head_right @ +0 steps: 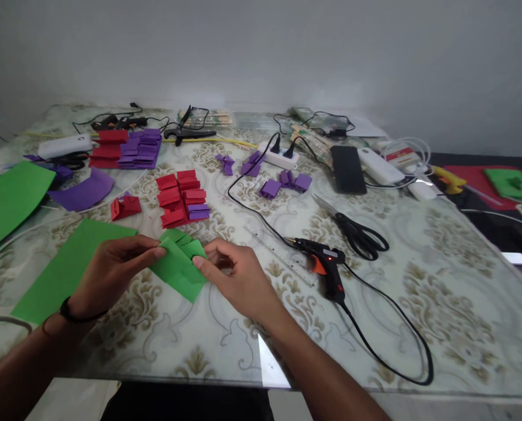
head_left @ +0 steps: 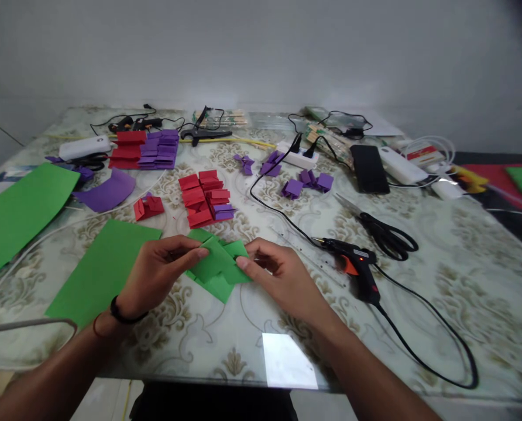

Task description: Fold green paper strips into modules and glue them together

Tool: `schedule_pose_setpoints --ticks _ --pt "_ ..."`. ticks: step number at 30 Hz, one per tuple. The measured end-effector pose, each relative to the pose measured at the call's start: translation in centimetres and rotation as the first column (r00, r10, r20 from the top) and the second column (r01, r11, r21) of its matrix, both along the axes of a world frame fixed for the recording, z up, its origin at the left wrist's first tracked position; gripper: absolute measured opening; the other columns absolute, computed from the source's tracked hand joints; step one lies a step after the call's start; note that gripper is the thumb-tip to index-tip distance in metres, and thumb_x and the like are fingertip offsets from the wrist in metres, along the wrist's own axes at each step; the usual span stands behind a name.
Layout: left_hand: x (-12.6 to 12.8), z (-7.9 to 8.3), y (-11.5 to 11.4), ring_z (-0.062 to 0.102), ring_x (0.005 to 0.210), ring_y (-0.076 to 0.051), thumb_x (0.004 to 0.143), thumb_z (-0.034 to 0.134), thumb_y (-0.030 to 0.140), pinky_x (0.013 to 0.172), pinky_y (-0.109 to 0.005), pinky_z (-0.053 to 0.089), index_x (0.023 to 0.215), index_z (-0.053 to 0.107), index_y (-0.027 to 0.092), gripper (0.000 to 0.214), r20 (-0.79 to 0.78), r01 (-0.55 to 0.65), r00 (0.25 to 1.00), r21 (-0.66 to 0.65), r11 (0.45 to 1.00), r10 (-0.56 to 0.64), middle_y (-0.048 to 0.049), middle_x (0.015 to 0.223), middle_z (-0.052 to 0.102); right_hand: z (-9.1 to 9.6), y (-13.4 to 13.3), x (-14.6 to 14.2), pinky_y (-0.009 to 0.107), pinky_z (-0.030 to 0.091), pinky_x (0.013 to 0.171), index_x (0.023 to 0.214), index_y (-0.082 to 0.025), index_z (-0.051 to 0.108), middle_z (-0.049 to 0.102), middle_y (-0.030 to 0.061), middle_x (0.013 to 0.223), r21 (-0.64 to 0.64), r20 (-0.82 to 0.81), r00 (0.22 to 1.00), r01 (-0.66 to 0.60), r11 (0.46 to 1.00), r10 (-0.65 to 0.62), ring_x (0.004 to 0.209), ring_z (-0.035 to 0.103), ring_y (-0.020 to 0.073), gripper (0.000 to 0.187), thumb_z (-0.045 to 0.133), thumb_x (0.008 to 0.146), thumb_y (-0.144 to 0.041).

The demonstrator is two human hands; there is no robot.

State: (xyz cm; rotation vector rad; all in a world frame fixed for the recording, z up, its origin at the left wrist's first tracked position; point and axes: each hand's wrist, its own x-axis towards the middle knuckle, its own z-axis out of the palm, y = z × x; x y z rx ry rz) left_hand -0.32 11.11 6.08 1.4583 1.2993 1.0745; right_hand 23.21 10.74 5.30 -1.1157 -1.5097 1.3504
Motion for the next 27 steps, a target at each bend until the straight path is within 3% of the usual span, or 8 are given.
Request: schedule_pose_setpoints --ticks 4,8,11,13,16,20,23,27 --pt "-0.2 -0.1 -0.3 0.070 0.063 -0.016 0.083 0.089 0.036 0.058 -0.023 0.054 0.082 0.088 0.028 0.009 0.004 0.031 0.999 0.040 0.999 -0.032 -0.0001 0.073 0.082 0.0 -0.1 0.0 0.023 0.042 0.053 0.077 -0.021 0.067 0.056 -0.0032 0.063 0.038 0.024 0.999 0.032 0.999 -0.033 0.058 0.051 0.0120 0.029 0.070 0.096 -0.042" --pt "-0.1 0.2 -0.2 0.079 0.102 -0.022 0.091 0.082 0.026 0.088 -0.030 0.063 0.096 0.089 0.031 0.010 0.041 0.172 0.983 0.111 0.979 -0.177 -0.0047 0.112 0.085 -0.3 0.0 0.1 0.024 0.046 0.055 0.078 -0.020 0.071 0.065 -0.0002 0.070 0.128 0.062 0.986 0.145 0.981 -0.153 0.063 0.059 0.0136 0.024 0.071 0.094 -0.038" --pt "-0.4 0.4 0.0 0.074 0.119 -0.025 0.095 0.074 0.021 0.104 -0.038 0.059 0.097 0.087 0.029 0.016 -0.048 0.277 0.961 0.202 0.939 -0.274 -0.0065 0.134 0.077 -0.5 0.1 0.2 0.023 0.048 0.055 0.100 -0.022 0.077 0.065 -0.0009 0.078 0.153 0.024 0.972 0.227 0.962 -0.233 0.065 0.061 0.0132 0.014 0.073 0.094 -0.034" --pt "-0.7 0.5 0.0 0.068 0.129 -0.028 0.098 0.068 0.022 0.114 -0.043 0.052 0.092 0.085 0.027 0.019 -0.112 0.298 0.954 0.229 0.927 -0.279 -0.0074 0.134 0.075 -0.6 0.1 0.2 0.021 0.044 0.050 0.118 -0.025 0.076 0.061 -0.0026 0.080 0.169 0.014 0.966 0.251 0.953 -0.257 0.062 0.058 0.0115 0.024 0.071 0.095 -0.029" --pt "-1.1 0.4 -0.2 0.055 0.145 -0.032 0.104 0.057 0.032 0.124 -0.049 0.041 0.098 0.082 0.026 0.027 -0.134 0.334 0.940 0.187 0.924 -0.313 -0.0086 0.141 0.071 -0.7 0.0 0.3 0.022 0.040 0.049 0.114 -0.026 0.079 0.059 -0.0019 0.081 0.262 0.070 0.964 0.231 0.937 -0.257 0.063 0.055 0.0110 0.023 0.063 0.098 -0.022" --pt "-0.7 0.3 -0.6 0.047 0.153 -0.034 0.100 0.068 0.041 0.126 -0.052 0.042 0.106 0.077 0.025 0.020 -0.218 0.310 0.935 0.126 0.942 -0.279 -0.0121 0.152 0.062 -0.6 0.0 0.3 0.024 0.043 0.054 0.096 -0.022 0.079 0.064 0.0007 0.082 0.357 0.125 0.960 0.193 0.914 -0.251 0.068 0.058 0.0127 0.023 0.057 0.099 -0.016" --pt "-0.2 -0.1 -0.8 0.053 0.151 -0.036 0.092 0.080 0.035 0.123 -0.055 0.047 0.113 0.077 0.025 0.023 -0.386 0.314 0.896 0.195 0.929 -0.221 -0.0133 0.157 0.060 -0.6 -0.1 0.3 0.024 0.042 0.053 0.098 -0.022 0.078 0.066 0.0019 0.085 0.322 0.119 0.965 0.186 0.928 -0.235 0.070 0.060 0.0136 0.023 0.056 0.100 -0.017" --pt "-0.3 -0.9 -0.6 0.071 0.133 -0.031 0.095 0.070 0.019 0.113 -0.046 0.059 0.118 0.081 0.028 0.028 -0.498 0.319 0.856 0.291 0.902 -0.143 -0.0093 0.154 0.067 -0.4 0.0 0.8 0.025 0.044 0.055 0.103 -0.023 0.080 0.069 0.0027 0.090 0.257 0.076 0.984 0.135 0.957 -0.159 0.072 0.062 0.0144 0.023 0.057 0.101 -0.021"
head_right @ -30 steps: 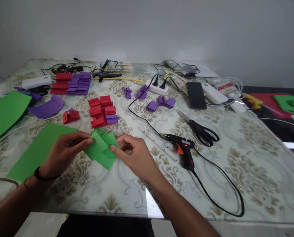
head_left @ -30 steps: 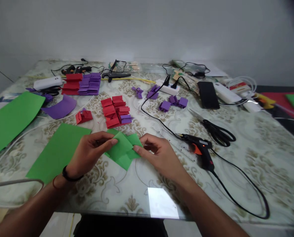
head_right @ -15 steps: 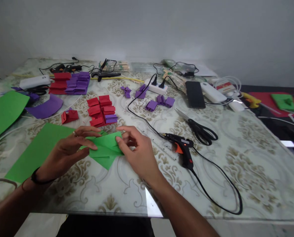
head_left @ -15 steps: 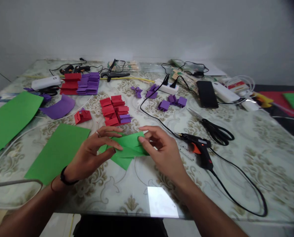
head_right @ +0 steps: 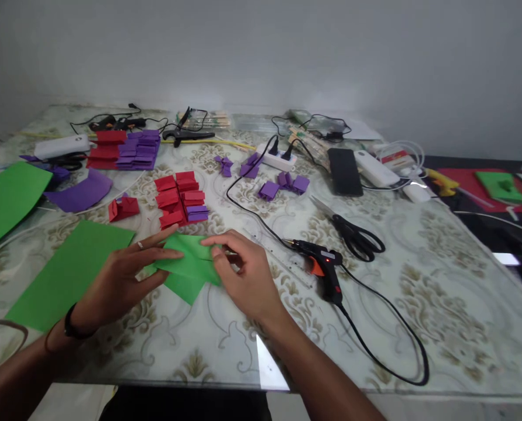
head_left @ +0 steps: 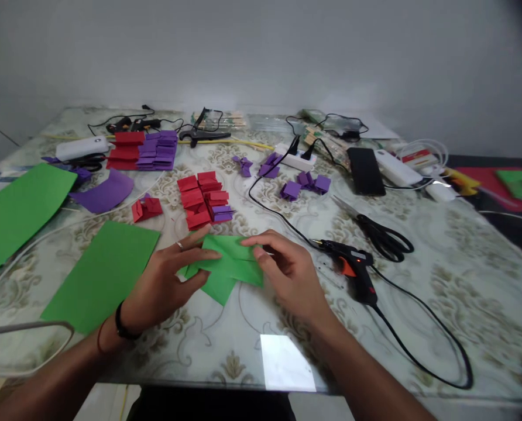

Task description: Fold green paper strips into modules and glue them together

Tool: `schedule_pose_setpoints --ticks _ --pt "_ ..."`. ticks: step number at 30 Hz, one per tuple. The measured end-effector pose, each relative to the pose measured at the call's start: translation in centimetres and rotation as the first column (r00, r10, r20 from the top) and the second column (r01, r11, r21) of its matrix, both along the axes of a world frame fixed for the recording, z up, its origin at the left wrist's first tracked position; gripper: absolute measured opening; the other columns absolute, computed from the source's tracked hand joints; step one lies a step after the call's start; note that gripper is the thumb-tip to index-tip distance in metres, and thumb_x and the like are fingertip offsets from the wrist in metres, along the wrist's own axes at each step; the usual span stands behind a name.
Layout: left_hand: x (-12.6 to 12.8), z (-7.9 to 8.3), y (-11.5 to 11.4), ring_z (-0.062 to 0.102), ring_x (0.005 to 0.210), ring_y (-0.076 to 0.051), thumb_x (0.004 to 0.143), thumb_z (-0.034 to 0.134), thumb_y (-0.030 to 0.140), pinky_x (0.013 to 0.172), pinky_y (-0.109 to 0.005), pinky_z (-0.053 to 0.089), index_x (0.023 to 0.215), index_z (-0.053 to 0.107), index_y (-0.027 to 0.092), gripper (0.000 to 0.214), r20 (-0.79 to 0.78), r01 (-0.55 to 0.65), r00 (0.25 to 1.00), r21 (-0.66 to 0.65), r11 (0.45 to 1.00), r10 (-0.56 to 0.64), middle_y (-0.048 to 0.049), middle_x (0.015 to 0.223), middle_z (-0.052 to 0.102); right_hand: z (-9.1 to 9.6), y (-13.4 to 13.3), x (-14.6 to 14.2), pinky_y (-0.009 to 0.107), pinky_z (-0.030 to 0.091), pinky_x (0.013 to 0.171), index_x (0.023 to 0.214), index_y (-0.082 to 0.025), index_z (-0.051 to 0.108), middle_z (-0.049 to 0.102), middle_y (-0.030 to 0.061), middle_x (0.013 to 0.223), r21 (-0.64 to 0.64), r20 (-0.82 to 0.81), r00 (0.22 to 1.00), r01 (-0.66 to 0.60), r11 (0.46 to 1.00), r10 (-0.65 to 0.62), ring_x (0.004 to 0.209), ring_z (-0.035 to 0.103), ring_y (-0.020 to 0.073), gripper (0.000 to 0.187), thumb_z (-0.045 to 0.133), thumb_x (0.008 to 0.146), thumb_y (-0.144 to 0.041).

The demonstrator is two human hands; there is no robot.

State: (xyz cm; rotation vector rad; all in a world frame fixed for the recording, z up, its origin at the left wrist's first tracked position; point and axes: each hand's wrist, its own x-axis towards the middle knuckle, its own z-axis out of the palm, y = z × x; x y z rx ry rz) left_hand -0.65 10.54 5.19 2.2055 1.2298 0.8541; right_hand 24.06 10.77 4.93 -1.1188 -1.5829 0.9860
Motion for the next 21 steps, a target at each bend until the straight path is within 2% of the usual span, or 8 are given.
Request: schedule_pose_setpoints --ticks 5,7,10,13,17,19,21 --pt "-0.5 -0.2 0.4 0.075 0.127 -0.029 0.096 0.067 0.019 0.108 -0.040 0.064 0.121 0.084 0.027 0.031 0.047 -0.048 0.998 0.025 0.999 0.047 -0.0072 0.146 0.072 0.4 0.3 1.2 0.028 0.053 0.070 0.117 -0.030 0.081 0.071 0.0027 0.104 -0.005 -0.052 0.981 -0.186 0.983 0.185 0.087 0.067 0.0170 0.038 0.060 0.091 -0.009" --pt "-0.6 0.0 0.6 0.080 0.116 -0.027 0.096 0.068 0.019 0.099 -0.036 0.068 0.121 0.084 0.030 0.031 0.073 -0.055 0.996 0.020 0.998 0.053 -0.0046 0.135 0.078 0.5 0.4 1.6 0.030 0.055 0.077 0.118 -0.031 0.081 0.070 0.0016 0.102 0.010 -0.038 0.976 -0.212 0.977 0.212 0.089 0.067 0.0168 0.044 0.063 0.087 -0.005" --pt "-0.6 0.6 0.7 0.086 0.096 -0.024 0.095 0.070 0.017 0.086 -0.031 0.071 0.117 0.085 0.032 0.031 0.120 -0.054 0.991 0.005 0.999 0.053 -0.0010 0.113 0.086 0.7 0.6 2.1 0.032 0.054 0.084 0.111 -0.032 0.084 0.067 0.0013 0.100 0.072 0.012 0.978 -0.207 0.976 0.207 0.093 0.066 0.0169 0.038 0.071 0.088 -0.006" --pt "-0.7 1.2 0.8 0.086 0.089 -0.021 0.092 0.072 0.015 0.081 -0.026 0.070 0.114 0.087 0.030 0.030 0.186 -0.022 0.982 -0.055 0.998 0.032 -0.0011 0.105 0.087 1.1 0.8 2.7 0.032 0.054 0.084 0.104 -0.032 0.087 0.064 0.0018 0.101 0.126 0.027 0.977 -0.215 0.968 0.214 0.095 0.065 0.0170 0.030 0.078 0.088 -0.009" --pt "-0.7 1.7 0.5 0.085 0.099 -0.019 0.088 0.077 0.012 0.083 -0.020 0.067 0.115 0.087 0.031 0.034 0.310 0.033 0.951 -0.143 0.989 0.013 -0.0019 0.111 0.087 1.7 0.8 3.4 0.030 0.054 0.079 0.106 -0.035 0.088 0.065 0.0015 0.099 0.174 0.040 0.976 -0.218 0.960 0.215 0.092 0.066 0.0160 0.032 0.079 0.091 -0.009" --pt "-0.6 1.9 0.3 0.083 0.105 -0.019 0.087 0.076 0.008 0.086 -0.020 0.067 0.116 0.086 0.034 0.040 0.339 0.036 0.941 -0.135 0.990 0.012 -0.0006 0.112 0.087 1.9 0.6 3.6 0.029 0.055 0.078 0.110 -0.037 0.087 0.069 0.0013 0.101 0.208 0.054 0.977 -0.215 0.954 0.208 0.092 0.069 0.0154 0.035 0.077 0.093 -0.008" --pt "-0.5 2.1 0.1 0.084 0.097 -0.018 0.088 0.074 0.007 0.086 -0.022 0.066 0.117 0.086 0.036 0.042 0.321 0.049 0.947 -0.103 0.993 -0.013 0.0005 0.104 0.088 1.9 0.4 3.6 0.029 0.055 0.078 0.114 -0.037 0.086 0.072 0.0013 0.104 0.244 0.082 0.975 -0.220 0.944 0.206 0.092 0.071 0.0149 0.039 0.075 0.093 -0.006"
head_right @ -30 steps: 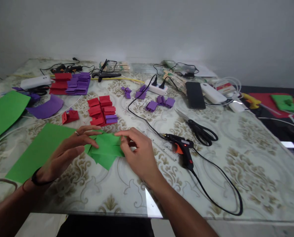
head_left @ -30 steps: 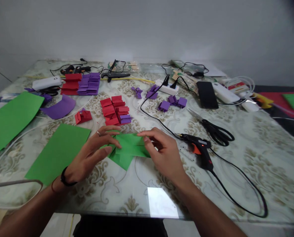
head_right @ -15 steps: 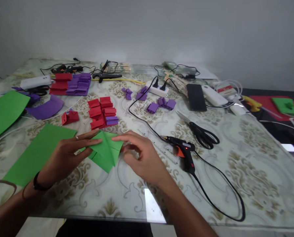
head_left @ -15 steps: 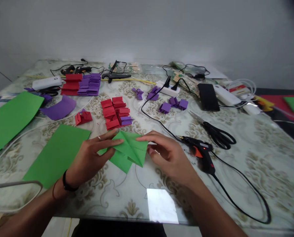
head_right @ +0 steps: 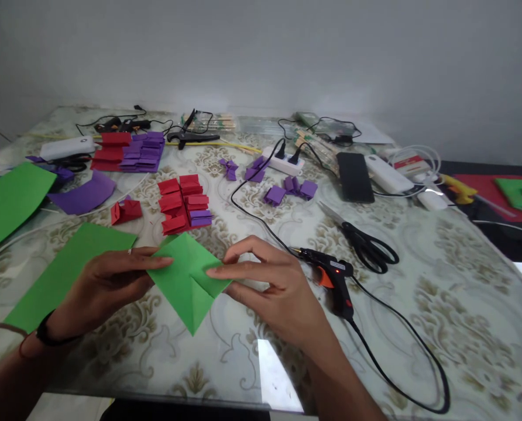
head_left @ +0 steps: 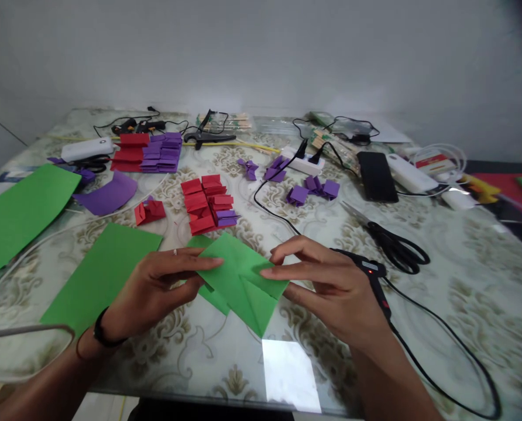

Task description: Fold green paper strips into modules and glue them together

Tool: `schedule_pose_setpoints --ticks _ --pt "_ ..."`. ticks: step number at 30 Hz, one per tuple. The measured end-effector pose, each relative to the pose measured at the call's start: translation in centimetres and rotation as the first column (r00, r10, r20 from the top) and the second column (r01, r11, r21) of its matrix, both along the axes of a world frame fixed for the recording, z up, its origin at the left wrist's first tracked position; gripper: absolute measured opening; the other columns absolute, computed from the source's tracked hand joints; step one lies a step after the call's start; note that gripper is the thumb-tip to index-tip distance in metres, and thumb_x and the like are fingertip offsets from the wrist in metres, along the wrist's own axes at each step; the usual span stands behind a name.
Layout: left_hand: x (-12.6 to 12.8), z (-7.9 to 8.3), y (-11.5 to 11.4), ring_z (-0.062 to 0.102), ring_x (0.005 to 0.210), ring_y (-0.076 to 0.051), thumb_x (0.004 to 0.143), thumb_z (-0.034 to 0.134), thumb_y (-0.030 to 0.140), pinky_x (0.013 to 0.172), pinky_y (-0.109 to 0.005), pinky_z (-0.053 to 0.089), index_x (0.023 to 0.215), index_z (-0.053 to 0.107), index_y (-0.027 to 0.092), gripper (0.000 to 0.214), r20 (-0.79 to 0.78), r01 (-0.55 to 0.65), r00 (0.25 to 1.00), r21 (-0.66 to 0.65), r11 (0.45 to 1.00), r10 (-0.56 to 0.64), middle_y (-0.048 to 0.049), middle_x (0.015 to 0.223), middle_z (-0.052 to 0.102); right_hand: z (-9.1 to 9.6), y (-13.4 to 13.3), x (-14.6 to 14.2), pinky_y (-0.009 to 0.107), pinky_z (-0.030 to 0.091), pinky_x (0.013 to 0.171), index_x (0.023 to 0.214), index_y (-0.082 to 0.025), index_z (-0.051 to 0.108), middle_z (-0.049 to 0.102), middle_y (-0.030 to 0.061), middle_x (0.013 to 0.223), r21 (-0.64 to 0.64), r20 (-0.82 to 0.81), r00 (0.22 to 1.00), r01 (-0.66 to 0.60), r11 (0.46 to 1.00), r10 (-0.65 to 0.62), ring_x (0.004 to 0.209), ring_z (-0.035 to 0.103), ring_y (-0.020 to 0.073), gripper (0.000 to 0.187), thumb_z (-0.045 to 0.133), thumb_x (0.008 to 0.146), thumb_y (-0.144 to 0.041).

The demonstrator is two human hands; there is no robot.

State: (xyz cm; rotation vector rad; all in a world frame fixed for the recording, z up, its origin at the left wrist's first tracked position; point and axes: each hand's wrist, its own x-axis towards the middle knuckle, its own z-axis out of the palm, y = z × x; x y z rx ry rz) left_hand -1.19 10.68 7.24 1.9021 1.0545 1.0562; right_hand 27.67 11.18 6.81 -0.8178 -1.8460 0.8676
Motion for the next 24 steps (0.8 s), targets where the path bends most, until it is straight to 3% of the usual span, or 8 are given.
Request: schedule_pose_setpoints --ticks 3,6,14,20,24 --pt "0.2 0.3 -0.1 0.078 0.068 -0.016 0.088 0.079 0.014 0.071 -0.023 0.064 0.118 0.086 0.034 0.037 -0.075 0.059 0.996 0.027 0.998 -0.057 0.0015 0.084 0.086 0.0 -0.3 -0.2 0.028 0.056 0.076 0.115 -0.035 0.086 0.075 0.0019 0.108 0.044 0.046 0.999 -0.015 0.999 0.013 0.092 0.074 0.0149 0.040 0.072 0.095 -0.004" --pt "0.3 0.3 -0.3 0.075 0.064 -0.016 0.089 0.083 0.021 0.062 -0.023 0.059 0.118 0.086 0.034 0.032 -0.101 0.054 0.994 0.048 0.997 -0.049 0.0014 0.084 0.086 0.1 -0.4 -0.4 0.029 0.057 0.080 0.117 -0.031 0.085 0.076 0.0033 0.110 0.070 0.079 0.996 -0.044 0.997 0.038 0.096 0.074 0.0159 0.041 0.071 0.094 -0.001" --pt "0.1 0.0 -1.0 0.083 0.080 -0.017 0.094 0.083 0.032 0.089 -0.029 0.066 0.115 0.086 0.035 0.022 -0.159 0.042 0.987 0.124 0.991 -0.022 0.0002 0.100 0.088 0.0 -0.7 -1.6 0.035 0.058 0.096 0.124 -0.022 0.082 0.074 0.0084 0.107 0.132 0.103 0.982 -0.169 0.977 0.156 0.107 0.066 0.0210 0.030 0.077 0.096 -0.012" --pt "0.2 0.8 -1.1 0.083 0.086 -0.016 0.095 0.082 0.032 0.083 -0.024 0.066 0.118 0.084 0.045 0.027 -0.130 0.049 0.991 0.166 0.985 -0.027 0.0061 0.090 0.087 -0.4 -0.9 -2.1 0.040 0.058 0.092 0.118 -0.020 0.085 0.077 0.0104 0.104 0.084 -0.013 0.979 -0.200 0.976 0.202 0.101 0.069 0.0222 0.020 0.075 0.100 -0.020" --pt "0.1 0.3 -1.7 0.082 0.077 -0.020 0.097 0.079 0.042 0.088 -0.033 0.069 0.114 0.085 0.047 0.019 -0.105 -0.020 0.994 0.142 0.990 0.035 0.0046 0.085 0.087 -0.5 -1.1 -2.4 0.044 0.058 0.093 0.129 -0.027 0.082 0.079 0.0095 0.105 0.018 -0.103 0.973 -0.208 0.978 0.208 0.102 0.070 0.0240 0.028 0.072 0.103 -0.024"
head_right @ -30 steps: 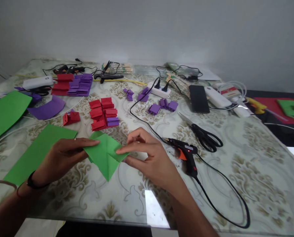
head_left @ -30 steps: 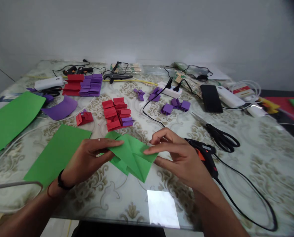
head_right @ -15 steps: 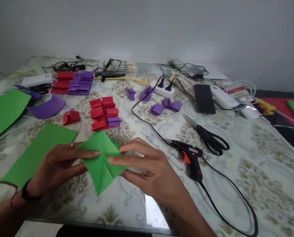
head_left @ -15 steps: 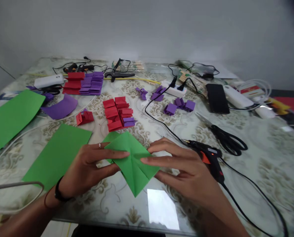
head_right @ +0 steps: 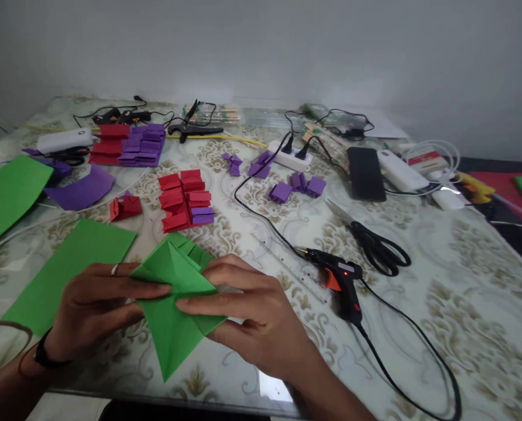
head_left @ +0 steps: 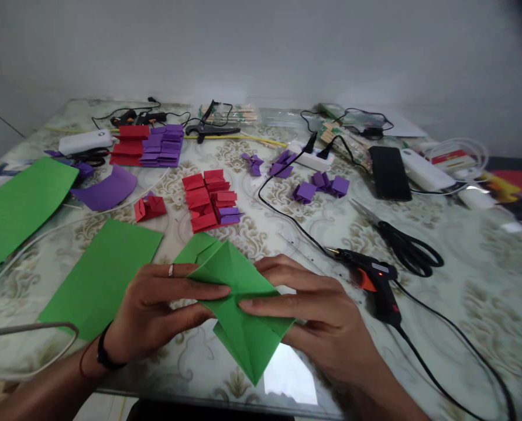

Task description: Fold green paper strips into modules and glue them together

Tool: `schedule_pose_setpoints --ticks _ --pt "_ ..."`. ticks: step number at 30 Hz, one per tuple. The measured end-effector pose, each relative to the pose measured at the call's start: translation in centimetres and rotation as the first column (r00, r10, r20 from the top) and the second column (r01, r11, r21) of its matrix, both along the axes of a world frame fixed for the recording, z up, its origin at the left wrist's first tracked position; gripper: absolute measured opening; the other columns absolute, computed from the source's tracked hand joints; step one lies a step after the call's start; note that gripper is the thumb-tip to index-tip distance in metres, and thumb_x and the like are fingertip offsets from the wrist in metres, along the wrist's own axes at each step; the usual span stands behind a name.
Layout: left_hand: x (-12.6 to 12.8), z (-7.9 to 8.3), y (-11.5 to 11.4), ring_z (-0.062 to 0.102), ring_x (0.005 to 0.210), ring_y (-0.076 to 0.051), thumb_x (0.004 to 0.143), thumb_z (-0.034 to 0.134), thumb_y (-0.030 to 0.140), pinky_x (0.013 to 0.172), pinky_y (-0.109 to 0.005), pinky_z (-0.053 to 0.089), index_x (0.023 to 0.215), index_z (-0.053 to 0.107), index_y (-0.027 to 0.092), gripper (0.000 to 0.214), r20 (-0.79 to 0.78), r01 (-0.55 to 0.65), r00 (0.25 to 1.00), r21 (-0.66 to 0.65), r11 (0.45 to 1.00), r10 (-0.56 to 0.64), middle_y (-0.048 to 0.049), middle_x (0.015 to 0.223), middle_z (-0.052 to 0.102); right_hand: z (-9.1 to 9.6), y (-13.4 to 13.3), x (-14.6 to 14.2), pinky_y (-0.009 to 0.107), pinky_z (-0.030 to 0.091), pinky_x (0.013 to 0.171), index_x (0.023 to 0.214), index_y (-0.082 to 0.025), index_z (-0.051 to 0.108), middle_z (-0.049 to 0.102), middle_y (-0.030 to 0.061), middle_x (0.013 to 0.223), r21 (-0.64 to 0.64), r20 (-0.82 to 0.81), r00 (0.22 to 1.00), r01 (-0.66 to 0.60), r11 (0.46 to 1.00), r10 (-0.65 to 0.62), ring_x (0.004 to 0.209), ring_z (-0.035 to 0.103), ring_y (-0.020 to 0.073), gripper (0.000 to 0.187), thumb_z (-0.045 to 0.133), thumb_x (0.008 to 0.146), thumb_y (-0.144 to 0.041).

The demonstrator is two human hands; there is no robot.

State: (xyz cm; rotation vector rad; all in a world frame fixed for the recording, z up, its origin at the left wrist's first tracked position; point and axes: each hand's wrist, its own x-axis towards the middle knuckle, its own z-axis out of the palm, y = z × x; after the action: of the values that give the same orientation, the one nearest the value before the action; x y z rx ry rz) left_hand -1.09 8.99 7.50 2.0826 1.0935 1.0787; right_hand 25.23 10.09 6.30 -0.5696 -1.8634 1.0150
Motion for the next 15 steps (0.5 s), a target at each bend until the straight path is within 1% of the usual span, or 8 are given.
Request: schedule_pose_setpoints --ticks 3,4,6,8,9,11,13,15 --pt "0.1 -0.4 -0.3 0.080 0.073 -0.021 0.094 0.079 0.053 0.077 -0.034 0.069 0.102 0.088 0.042 0.016 0.027 -0.127 0.992 0.035 0.991 0.126 0.0035 0.079 0.086 -0.1 -0.1 -0.2 0.043 0.058 0.094 0.132 -0.033 0.080 0.082 0.0072 0.107 -0.041 -0.028 0.999 0.030 0.999 -0.031 0.103 0.072 0.0240 0.033 0.073 0.102 -0.022" --pt "0.3 -0.4 -0.3 0.079 0.069 -0.020 0.094 0.078 0.054 0.076 -0.033 0.069 0.098 0.088 0.041 0.017 0.043 -0.148 0.988 0.056 0.987 0.146 0.0038 0.077 0.085 -0.1 -0.2 -0.3 0.042 0.059 0.094 0.132 -0.034 0.080 0.082 0.0066 0.107 -0.050 -0.036 0.998 0.051 0.997 -0.052 0.102 0.073 0.0238 0.033 0.074 0.101 -0.023" --pt "0.6 -0.1 -0.2 0.076 0.059 -0.017 0.094 0.079 0.053 0.076 -0.033 0.070 0.091 0.088 0.038 0.018 0.075 -0.153 0.986 0.074 0.985 0.148 0.0042 0.074 0.084 -0.1 -0.2 -0.4 0.040 0.060 0.090 0.127 -0.036 0.082 0.083 0.0056 0.105 -0.083 -0.056 0.993 0.102 0.991 -0.107 0.097 0.075 0.0229 0.031 0.076 0.099 -0.023" --pt "1.0 0.3 0.0 0.075 0.055 -0.015 0.093 0.081 0.049 0.077 -0.032 0.071 0.085 0.087 0.035 0.017 0.112 -0.161 0.982 0.073 0.984 0.152 0.0043 0.072 0.084 0.0 -0.3 -0.5 0.037 0.062 0.087 0.120 -0.035 0.086 0.084 0.0049 0.101 -0.134 -0.068 0.986 0.143 0.981 -0.153 0.092 0.077 0.0213 0.027 0.078 0.098 -0.023" --pt "1.1 0.5 0.1 0.075 0.055 -0.015 0.092 0.083 0.048 0.075 -0.030 0.071 0.082 0.086 0.033 0.018 0.133 -0.175 0.977 0.066 0.982 0.165 0.0042 0.071 0.083 0.1 -0.3 -0.5 0.035 0.062 0.084 0.115 -0.034 0.087 0.084 0.0046 0.099 -0.164 -0.068 0.983 0.157 0.974 -0.170 0.090 0.077 0.0204 0.024 0.078 0.097 -0.021" --pt "1.3 0.7 0.3 0.077 0.058 -0.015 0.089 0.087 0.046 0.064 -0.025 0.068 0.080 0.084 0.030 0.019 0.179 -0.216 0.962 0.037 0.976 0.206 0.0036 0.070 0.083 0.2 -0.3 -0.7 0.030 0.062 0.079 0.104 -0.032 0.090 0.084 0.0039 0.094 -0.218 -0.061 0.978 0.184 0.958 -0.201 0.085 0.077 0.0187 0.019 0.078 0.095 -0.019" --pt "1.4 0.6 0.2 0.077 0.058 -0.015 0.087 0.089 0.043 0.055 -0.022 0.065 0.079 0.081 0.027 0.019 0.225 -0.247 0.944 -0.007 0.969 0.242 0.0028 0.070 0.082 0.4 -0.3 -0.9 0.027 0.061 0.073 0.091 -0.029 0.090 0.083 0.0030 0.088 -0.263 -0.048 0.972 0.211 0.941 -0.232 0.079 0.076 0.0172 0.016 0.079 0.093 -0.018" --pt "1.5 0.3 0.1 0.076 0.057 -0.014 0.085 0.091 0.040 0.052 -0.021 0.064 0.079 0.079 0.025 0.020 0.254 -0.271 0.928 -0.044 0.962 0.273 0.0028 0.072 0.080 0.5 -0.4 -1.1 0.024 0.060 0.068 0.081 -0.027 0.088 0.082 0.0020 0.082 -0.302 -0.035 0.967 0.232 0.925 -0.254 0.073 0.075 0.0156 0.017 0.079 0.093 -0.019"
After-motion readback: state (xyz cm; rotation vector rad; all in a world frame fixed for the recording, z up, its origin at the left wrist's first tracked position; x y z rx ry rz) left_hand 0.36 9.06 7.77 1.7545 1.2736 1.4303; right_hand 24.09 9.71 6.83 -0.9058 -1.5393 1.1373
